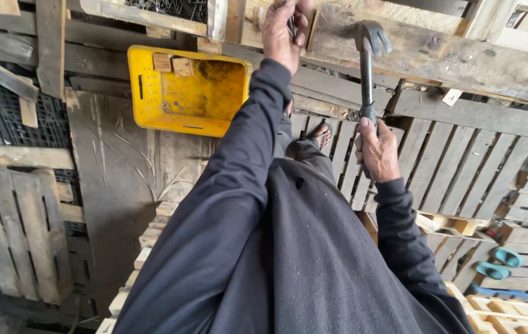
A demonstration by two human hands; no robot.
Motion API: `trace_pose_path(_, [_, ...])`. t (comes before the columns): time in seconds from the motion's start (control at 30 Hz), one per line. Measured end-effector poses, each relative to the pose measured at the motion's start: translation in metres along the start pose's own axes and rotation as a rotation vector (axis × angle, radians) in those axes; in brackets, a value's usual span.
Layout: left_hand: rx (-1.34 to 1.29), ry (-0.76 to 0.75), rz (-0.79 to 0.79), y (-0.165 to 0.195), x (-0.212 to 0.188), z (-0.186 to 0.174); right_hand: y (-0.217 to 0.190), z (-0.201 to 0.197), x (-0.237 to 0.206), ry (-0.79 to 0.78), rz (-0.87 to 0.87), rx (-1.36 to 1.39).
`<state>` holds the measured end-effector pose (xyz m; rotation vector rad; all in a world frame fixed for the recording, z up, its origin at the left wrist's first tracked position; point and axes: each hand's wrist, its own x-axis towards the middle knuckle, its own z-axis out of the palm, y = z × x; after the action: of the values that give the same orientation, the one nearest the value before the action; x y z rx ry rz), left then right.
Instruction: The person repeatedly picks up small wooden blocks and nails, positions the blocks on a wooden pallet, and hammers nails into the blocks to secure them. The person occasionally adjusts the block position and retrieves additional nails from a yellow bin.
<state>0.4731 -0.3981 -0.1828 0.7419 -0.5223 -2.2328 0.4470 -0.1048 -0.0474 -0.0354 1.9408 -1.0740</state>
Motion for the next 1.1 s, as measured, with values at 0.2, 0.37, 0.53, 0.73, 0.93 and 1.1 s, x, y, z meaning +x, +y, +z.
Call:
trace_pose_path(0.2, [-0.101,-0.351,-0.274,0.047,-0.029,-0.008,0.016,0.023,-0.017,0.048,-0.275,0.135])
trace_pose_path(0.37, [0.044,-0.365,-0.139,0.019,-0.032,-0.009,0.028,0.033,0.012,0.069,-0.124,0.120])
trace_pose_path(0.53, [0.366,-0.203,0.202,-0.023,-0.029,-0.002,0.025,0.011,0.000,0.052,-0.116,0.045])
trace_pose_path(0.73, [0.709,-0.167,0.542,-0.041,-0.035,-0.001,0.035,0.029,-0.018,0.080,-0.224,0.166])
trace_pose_path(0.93, [0.829,-0.311,0.548,-0.050,-0.026,-0.012,0.029,0.030,-0.012,0.055,-0.098,0.093])
trace_pose_path(1.1, [0.997,-0.350,0.628,-0.043,-0.026,-0.008,0.009,0.025,-0.047,0.041,-0.313,0.138])
